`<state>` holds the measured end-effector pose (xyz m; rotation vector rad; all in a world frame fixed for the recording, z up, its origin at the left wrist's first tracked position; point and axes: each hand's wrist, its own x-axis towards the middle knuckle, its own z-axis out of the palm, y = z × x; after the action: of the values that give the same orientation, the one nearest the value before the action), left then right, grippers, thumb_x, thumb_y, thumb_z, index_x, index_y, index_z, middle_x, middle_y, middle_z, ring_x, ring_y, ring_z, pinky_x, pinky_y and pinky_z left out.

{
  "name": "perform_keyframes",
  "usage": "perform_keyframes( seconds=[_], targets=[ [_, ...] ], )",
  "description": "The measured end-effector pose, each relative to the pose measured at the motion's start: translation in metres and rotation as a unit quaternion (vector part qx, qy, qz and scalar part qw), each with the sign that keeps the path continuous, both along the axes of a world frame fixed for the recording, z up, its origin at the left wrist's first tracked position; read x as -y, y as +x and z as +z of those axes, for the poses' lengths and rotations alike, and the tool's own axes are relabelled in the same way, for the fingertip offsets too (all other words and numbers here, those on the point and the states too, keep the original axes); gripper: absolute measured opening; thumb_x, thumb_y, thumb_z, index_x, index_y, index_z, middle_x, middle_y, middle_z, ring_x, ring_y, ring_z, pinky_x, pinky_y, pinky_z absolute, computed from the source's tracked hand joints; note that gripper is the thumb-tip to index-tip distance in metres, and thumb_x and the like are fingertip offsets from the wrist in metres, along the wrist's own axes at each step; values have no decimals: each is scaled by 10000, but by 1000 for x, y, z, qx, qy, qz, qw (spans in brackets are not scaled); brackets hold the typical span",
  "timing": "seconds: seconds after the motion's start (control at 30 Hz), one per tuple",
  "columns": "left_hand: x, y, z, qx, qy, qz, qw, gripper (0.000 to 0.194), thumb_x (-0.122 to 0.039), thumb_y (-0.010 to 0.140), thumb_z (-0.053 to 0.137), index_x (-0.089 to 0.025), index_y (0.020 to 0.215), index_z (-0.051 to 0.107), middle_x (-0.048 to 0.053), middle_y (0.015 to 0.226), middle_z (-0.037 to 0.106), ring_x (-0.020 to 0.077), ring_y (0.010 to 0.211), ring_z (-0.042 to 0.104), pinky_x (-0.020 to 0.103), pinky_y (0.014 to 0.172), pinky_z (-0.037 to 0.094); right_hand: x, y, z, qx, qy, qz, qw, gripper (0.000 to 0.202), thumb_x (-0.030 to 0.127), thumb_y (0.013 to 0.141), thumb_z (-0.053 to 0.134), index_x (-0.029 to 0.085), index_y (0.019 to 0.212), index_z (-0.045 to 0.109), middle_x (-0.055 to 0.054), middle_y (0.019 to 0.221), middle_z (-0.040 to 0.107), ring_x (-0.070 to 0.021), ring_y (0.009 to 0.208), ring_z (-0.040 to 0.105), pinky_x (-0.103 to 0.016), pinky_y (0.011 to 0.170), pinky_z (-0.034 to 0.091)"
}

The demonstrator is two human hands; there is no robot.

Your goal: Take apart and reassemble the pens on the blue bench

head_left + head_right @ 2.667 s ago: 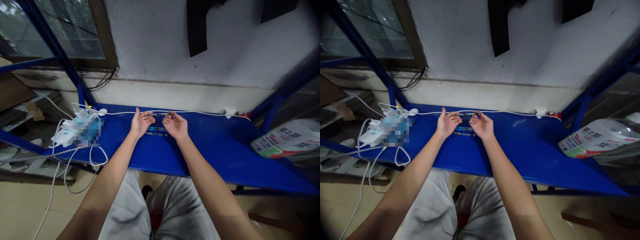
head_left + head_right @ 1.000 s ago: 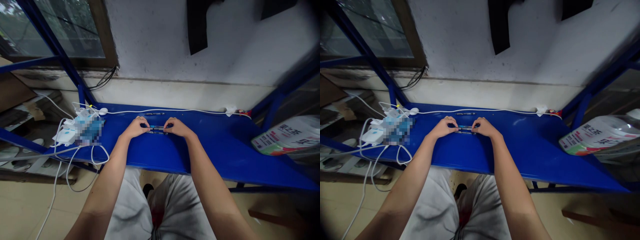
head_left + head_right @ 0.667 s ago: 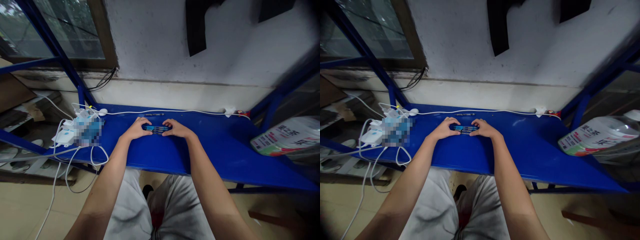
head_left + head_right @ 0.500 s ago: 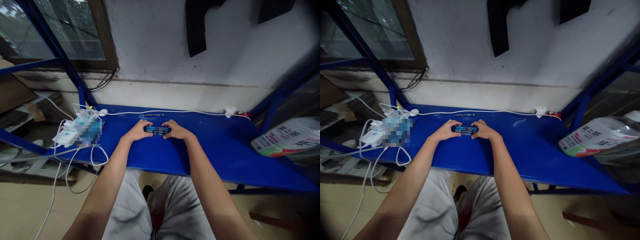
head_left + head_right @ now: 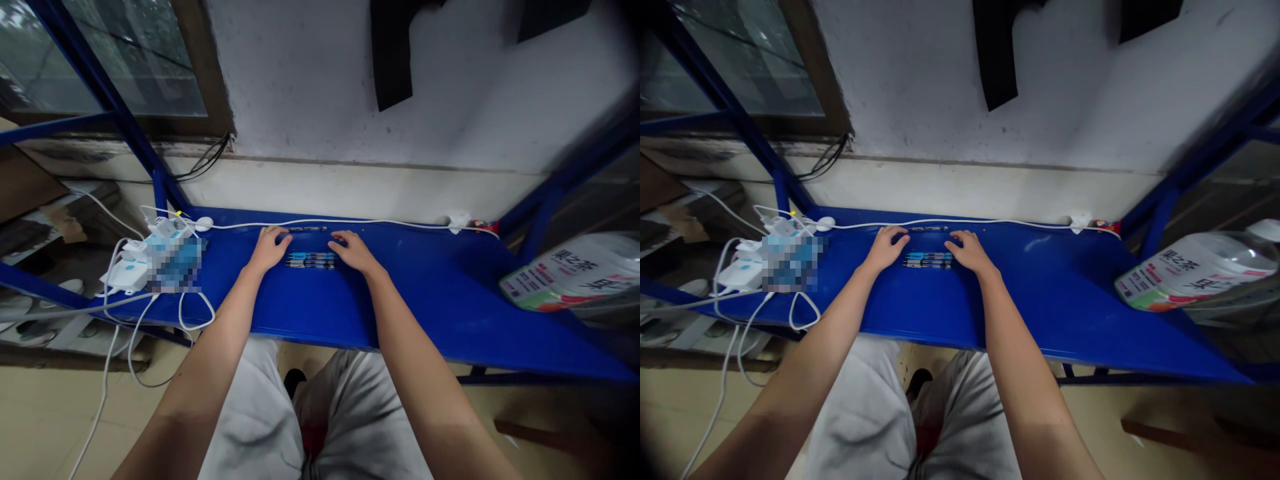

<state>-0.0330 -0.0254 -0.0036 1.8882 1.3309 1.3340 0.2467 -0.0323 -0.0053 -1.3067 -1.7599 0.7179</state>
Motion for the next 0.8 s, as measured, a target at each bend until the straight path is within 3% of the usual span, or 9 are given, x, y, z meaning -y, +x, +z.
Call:
perform_keyframes(
  seconds=[0.1, 0.2, 0.3, 0.43, 0.6, 0.8],
  targets=[
    [-13, 4, -5, -80, -30, 41, 995, 323, -395, 886, 724, -223, 1156, 759, 130, 1267, 710, 345, 1266, 542, 520, 1164, 366, -9, -5, -7, 20, 4, -28, 999, 494, 450, 917, 699, 221, 1354, 679, -166, 1414, 632, -337, 1405, 492, -555, 1218, 347],
    [-22, 11, -5, -200, -59, 69, 975, 405, -385, 973, 615, -215, 1333, 688, 120, 1401, 672, 332, 1345, 507, 490, 1171, 370, -14, -13, -9, 62, -10, -34, 997, 586, 443, 964, 625, 157, 1475, 589, -195, 1543, 551, -333, 1488, 438, -540, 1271, 289],
    [-32, 16, -3, -246, -46, 65, 966, 385, -354, 989, 593, -189, 1319, 702, 134, 1348, 694, 332, 1287, 543, 479, 1149, 385, -15, -17, -8, 76, -18, -38, 996, 608, 435, 989, 586, 111, 1503, 558, -218, 1567, 527, -330, 1495, 446, -523, 1277, 294],
    [-51, 18, -2, -268, -37, 57, 961, 283, -262, 928, 671, -183, 1185, 758, 147, 1161, 712, 328, 1122, 582, 465, 1045, 436, -14, -17, -9, 56, -21, -50, 997, 558, 419, 991, 594, 133, 1470, 596, -204, 1525, 578, -324, 1461, 498, -525, 1248, 351],
    [-62, 18, -6, -232, -32, 40, 971, 195, -77, 890, 601, -175, 942, 761, 113, 946, 682, 288, 987, 585, 437, 979, 450, -9, -14, -13, 13, 14, -56, 998, 485, 367, 980, 594, 181, 1426, 634, -167, 1485, 620, -316, 1398, 559, -535, 1191, 424],
    [-37, 27, 5, -106, 43, -25, 993, 267, -52, 935, 500, -169, 927, 740, 99, 946, 652, 248, 970, 609, 389, 927, 478, 2, -18, -2, 54, 145, -44, 987, 559, 297, 900, 697, 203, 1445, 618, -159, 1459, 627, -322, 1376, 530, -531, 1174, 419]
  ],
)
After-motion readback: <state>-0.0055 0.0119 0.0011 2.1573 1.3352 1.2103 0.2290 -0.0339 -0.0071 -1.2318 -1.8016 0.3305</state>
